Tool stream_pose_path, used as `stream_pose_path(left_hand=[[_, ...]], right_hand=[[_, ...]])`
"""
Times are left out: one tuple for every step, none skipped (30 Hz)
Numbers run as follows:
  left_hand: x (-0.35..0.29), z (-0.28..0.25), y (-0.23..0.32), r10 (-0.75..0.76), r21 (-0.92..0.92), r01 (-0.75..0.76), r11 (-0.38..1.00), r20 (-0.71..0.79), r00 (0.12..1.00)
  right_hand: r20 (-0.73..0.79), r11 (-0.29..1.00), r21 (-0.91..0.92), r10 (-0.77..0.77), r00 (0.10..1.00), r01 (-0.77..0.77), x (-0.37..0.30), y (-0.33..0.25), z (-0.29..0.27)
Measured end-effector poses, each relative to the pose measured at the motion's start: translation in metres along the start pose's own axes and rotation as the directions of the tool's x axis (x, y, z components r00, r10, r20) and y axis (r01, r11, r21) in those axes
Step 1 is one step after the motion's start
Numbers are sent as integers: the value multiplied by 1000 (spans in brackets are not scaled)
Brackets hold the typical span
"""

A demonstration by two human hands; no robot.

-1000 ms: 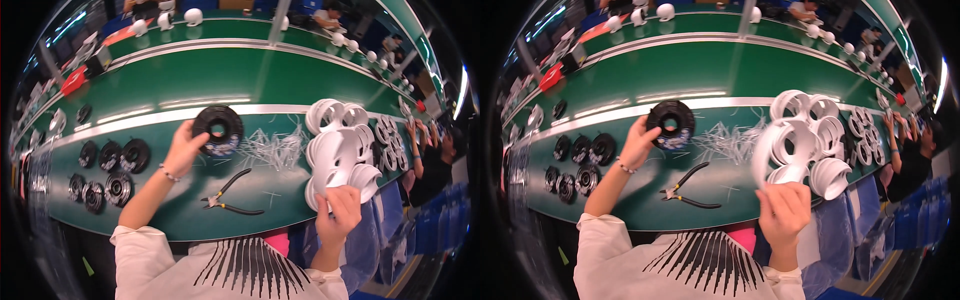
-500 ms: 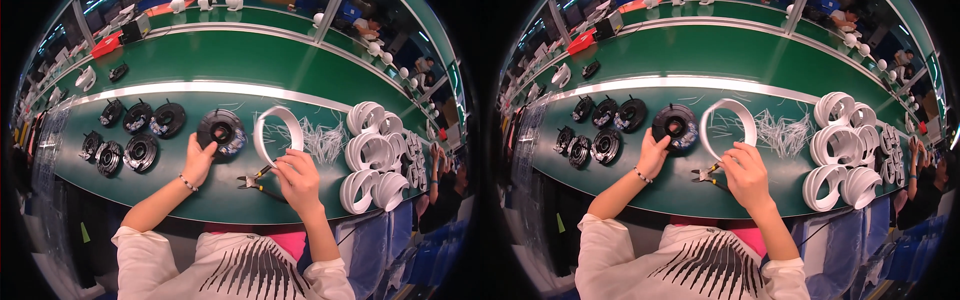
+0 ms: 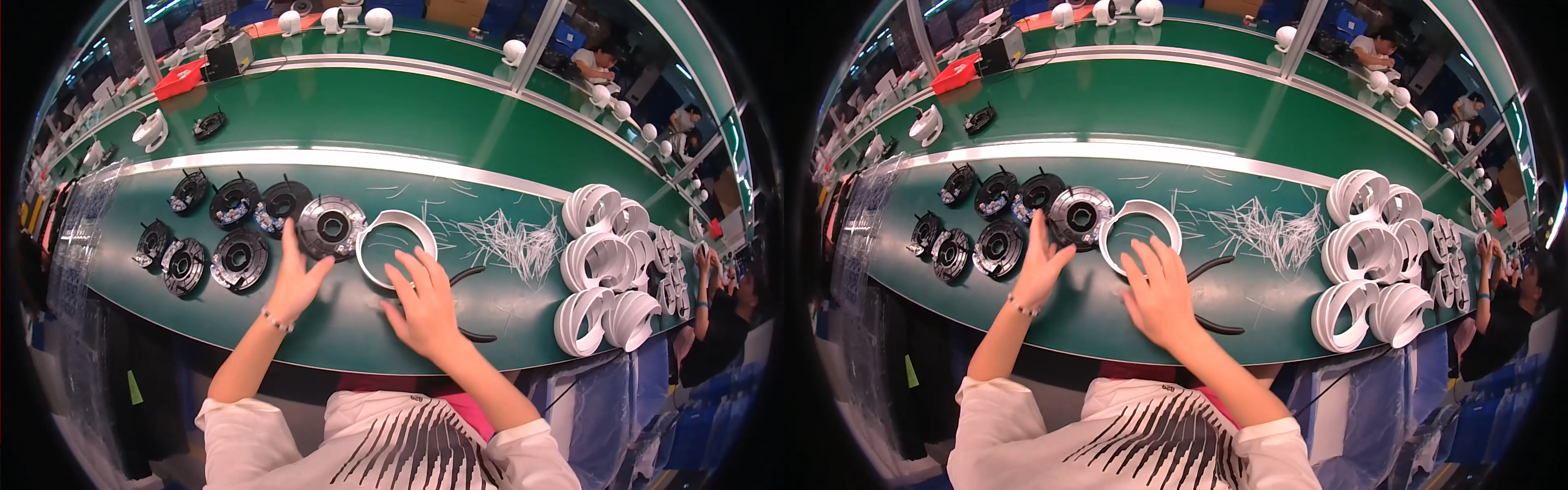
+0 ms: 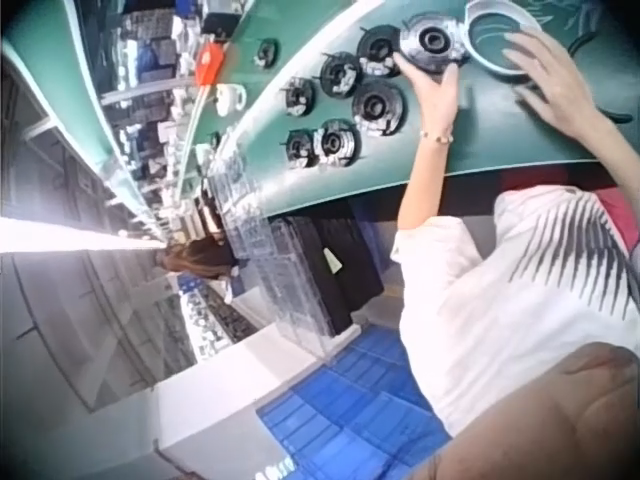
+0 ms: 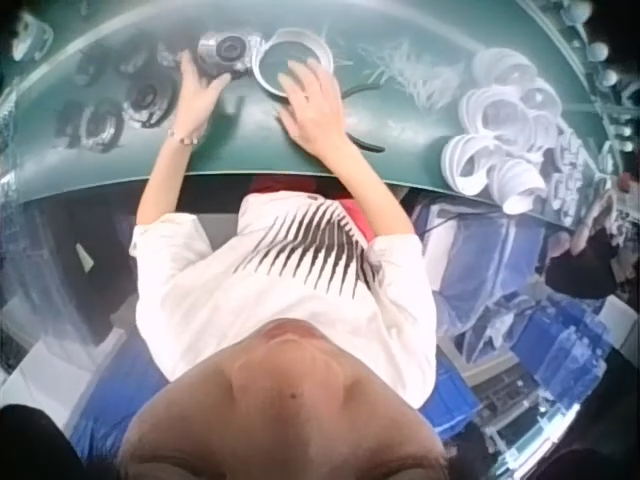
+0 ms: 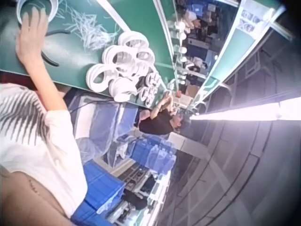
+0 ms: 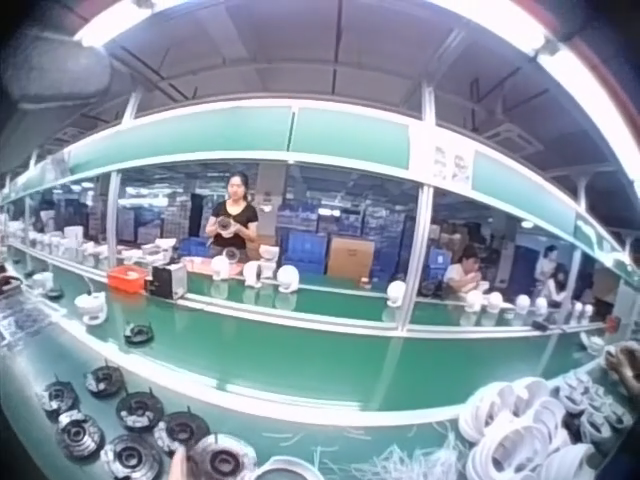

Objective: Assembling electronic components and plastic housings on a factory production line.

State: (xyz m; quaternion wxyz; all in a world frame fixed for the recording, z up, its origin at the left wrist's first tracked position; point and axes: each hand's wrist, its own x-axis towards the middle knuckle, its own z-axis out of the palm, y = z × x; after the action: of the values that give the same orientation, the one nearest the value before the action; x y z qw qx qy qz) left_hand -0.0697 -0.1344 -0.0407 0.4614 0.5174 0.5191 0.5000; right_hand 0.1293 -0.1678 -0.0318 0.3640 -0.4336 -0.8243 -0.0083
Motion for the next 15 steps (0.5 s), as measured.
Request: stream_pose_path(left_hand=[[-11, -8, -3, 25, 134, -20, 991, -38, 999], [-21, -13, -8, 62, 121, -58, 991, -27, 998], [-35, -12, -6, 101, 105, -98, 990, -21, 995], [-51, -10, 0, 174, 66, -173, 983, -11, 985], [-67, -2, 15, 215, 2, -216, 976, 65, 974], [-85, 0, 19, 255, -53, -250, 967, 134, 958], [-103, 4, 10, 308, -169, -279, 945, 183, 934], [-104, 5, 20, 417, 102, -493, 864, 403, 814], [-118, 18, 9, 267, 73, -342, 937, 482, 835], [-126, 28, -21, 419, 21, -509, 861, 537, 732], [-141, 34, -42, 322, 46, -435, 899, 603, 730], [-149, 39, -67, 310, 52, -451, 891, 656, 689], [-151, 45, -87, 121, 145, -315, 938, 714, 690], [-153, 50, -112, -76, 252, -180, 951, 754, 653], [-151, 57, -156, -194, 183, 80, 980, 778, 597]], right_hand=[[9, 1000, 15, -12, 1000, 12, -12, -4, -5], [-12, 1000, 5, -15, 1000, 15, -23, -10, -12], [-33, 1000, -2, -16, 999, 16, -36, -13, -15], [-53, 999, -12, -39, 998, 38, -51, -12, -15], [-91, 1000, -19, -3, 996, 1, -65, -8, -16], [-132, 1000, -8, 24, 991, -25, -76, -8, -15], [-138, 997, -69, 27, 990, -37, -85, -3, -15], [-178, 992, -93, 72, 981, -89, -90, -1, -18], [-217, 985, -108, 109, 970, -135, -94, 3, -21], [-232, 983, -109, 120, 965, -148, -97, 5, -23], [-235, 982, -94, 139, 962, -165, -97, 1, -24], [-248, 981, -95, 140, 959, -168, -97, -2, -22], [-253, 985, -100, 111, 961, -141, -96, -4, -21], [-265, 986, -111, 89, 960, -122, -96, -7, -21], [-275, 989, -102, 78, 958, -110, -92, -11, -21]])
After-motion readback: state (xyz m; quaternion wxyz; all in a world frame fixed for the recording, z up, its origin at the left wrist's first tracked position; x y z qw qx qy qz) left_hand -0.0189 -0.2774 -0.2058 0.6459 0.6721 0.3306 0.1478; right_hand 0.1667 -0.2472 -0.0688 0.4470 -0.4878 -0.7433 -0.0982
